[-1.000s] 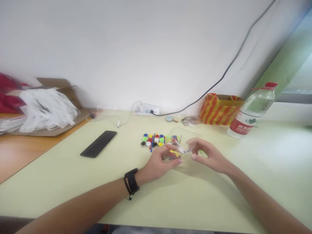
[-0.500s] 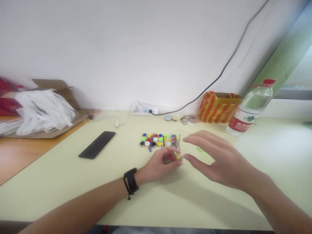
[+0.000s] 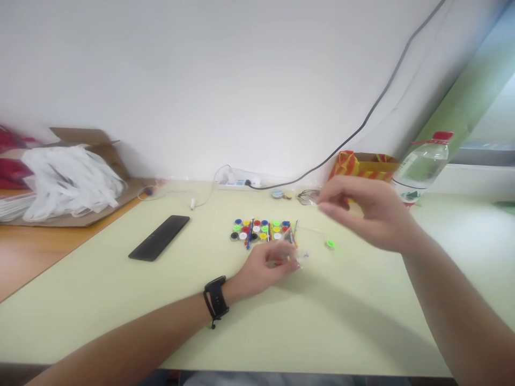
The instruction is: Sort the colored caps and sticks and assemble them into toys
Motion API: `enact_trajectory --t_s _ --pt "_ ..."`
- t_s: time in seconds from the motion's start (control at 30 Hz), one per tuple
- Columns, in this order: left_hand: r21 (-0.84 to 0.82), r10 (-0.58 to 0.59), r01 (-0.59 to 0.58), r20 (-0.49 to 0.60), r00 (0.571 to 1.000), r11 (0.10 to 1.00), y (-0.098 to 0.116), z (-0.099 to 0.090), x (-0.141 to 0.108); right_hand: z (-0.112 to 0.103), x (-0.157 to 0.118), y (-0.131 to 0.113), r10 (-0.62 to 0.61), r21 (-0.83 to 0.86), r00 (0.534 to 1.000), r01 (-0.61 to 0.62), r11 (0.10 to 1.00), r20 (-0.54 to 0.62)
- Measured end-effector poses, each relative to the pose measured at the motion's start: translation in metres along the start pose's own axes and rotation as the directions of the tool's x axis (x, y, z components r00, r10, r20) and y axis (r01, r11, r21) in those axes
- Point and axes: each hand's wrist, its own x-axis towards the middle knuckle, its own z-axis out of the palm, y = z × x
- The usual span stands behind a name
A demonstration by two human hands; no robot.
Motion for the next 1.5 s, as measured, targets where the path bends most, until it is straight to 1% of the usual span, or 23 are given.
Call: enact_trajectory --t_s 0.03,0.07,0.1,0.13,0.2,0.23,0.3,0.33,0.37,0.4,0.5,0.63,0.7,0.77,0.83,0.87,0.97,1.07,1.13,1.2,1.27,1.37,1.5 --pt "-0.012 -0.011 0.012 0.012 1.000 1.000 0.001 0.000 0.000 -0.001 -0.002 0.014 0.072 0.011 0.995 -0.072 0.997 -0.065" --pt "-0.025 -0.018 0.019 0.019 1.000 1.000 0.001 0.000 0.000 0.000 -0.007 0.031 0.156 -0.004 0.986 -0.157 0.988 -0.050" --pt "-0.039 -0.021 0.022 0.019 1.000 0.999 0.001 0.000 0.000 0.004 -0.013 0.048 0.236 -0.045 0.971 -0.234 0.971 0.027" --pt "-0.049 -0.022 0.023 0.012 1.000 0.999 0.001 -0.001 -0.001 0.009 -0.020 0.066 0.313 -0.104 0.943 -0.302 0.948 0.110" --pt "-0.044 -0.050 0.052 0.031 0.998 0.998 -0.002 -0.002 -0.002 0.022 -0.036 0.098 0.439 -0.204 0.871 -0.399 0.894 0.221" --pt "-0.037 -0.080 0.082 0.060 0.995 0.996 -0.005 -0.002 -0.003 0.028 -0.044 0.111 0.486 -0.222 0.835 -0.438 0.871 0.259" --pt "-0.035 -0.142 0.148 0.125 0.982 0.988 -0.009 -0.003 -0.004 0.038 -0.057 0.127 0.525 -0.199 0.759 -0.488 0.850 0.385" --pt "-0.046 -0.162 0.170 0.148 0.976 0.984 -0.011 -0.003 -0.004 0.041 -0.060 0.131 0.527 -0.175 0.728 -0.506 0.844 0.439" --pt "-0.065 -0.170 0.182 0.159 0.972 0.981 -0.011 -0.003 -0.005 0.042 -0.062 0.133 0.519 -0.151 0.712 -0.515 0.844 0.473" --pt "-0.089 -0.168 0.184 0.160 0.973 0.979 -0.011 -0.003 -0.005 0.042 -0.062 0.132 0.508 -0.130 0.715 -0.515 0.847 0.481" --pt "-0.153 -0.154 0.175 0.142 0.978 0.973 -0.008 -0.002 -0.004 0.034 -0.055 0.123 0.486 -0.070 0.780 -0.502 0.862 0.394" --pt "-0.124 -0.212 0.229 0.135 0.968 0.965 -0.005 -0.001 -0.004 0.016 -0.040 0.098 0.466 0.139 0.841 -0.515 0.846 0.276" --pt "-0.082 -0.238 0.250 0.137 0.962 0.965 -0.004 -0.002 -0.005 0.006 -0.033 0.082 0.436 0.258 0.889 -0.458 0.851 0.139" --pt "-0.072 -0.228 0.239 0.142 0.963 0.968 -0.004 -0.002 -0.005 -0.002 -0.026 0.064 0.397 0.343 0.918 -0.370 0.863 -0.009" --pt "-0.090 -0.196 0.211 0.149 0.969 0.973 -0.003 -0.003 -0.005 -0.006 -0.018 0.046 0.342 0.383 0.935 -0.285 0.879 -0.090" --pt "-0.100 -0.179 0.195 0.148 0.973 0.976 -0.003 -0.002 -0.005 -0.007 -0.014 0.037 0.312 0.382 0.944 -0.252 0.889 -0.103" --pt "-0.114 -0.141 0.156 0.127 0.982 0.981 -0.003 -0.002 -0.005 -0.003 -0.004 0.015 0.210 0.287 0.976 -0.184 0.940 -0.060" --pt "-0.114 -0.114 0.127 0.112 0.987 0.985 -0.004 -0.001 -0.004 0.005 0.003 0.002 0.100 0.059 0.995 -0.102 0.993 0.027" --pt "-0.105 -0.100 0.110 0.102 0.990 0.988 -0.006 0.000 -0.004 0.010 0.005 -0.002 0.038 -0.073 0.993 -0.029 0.997 0.113" --pt "-0.090 -0.091 0.099 0.089 0.992 0.991 -0.007 0.000 -0.004 0.011 0.006 -0.004 -0.003 -0.160 0.975 0.039 0.986 0.221" --pt "-0.070 -0.087 0.093 0.077 0.993 0.993 -0.008 0.000 -0.003 0.011 0.008 -0.006 -0.011 -0.235 0.949 0.090 0.968 0.316" --pt "-0.038 -0.076 0.078 0.064 0.995 0.996 -0.008 0.000 -0.004 0.011 0.013 -0.008 -0.007 -0.326 0.921 0.145 0.934 0.390" --pt "0.008 -0.087 0.086 0.066 0.994 0.996 -0.007 0.000 -0.005 0.016 0.024 -0.012 -0.030 -0.343 0.880 0.216 0.914 0.474"
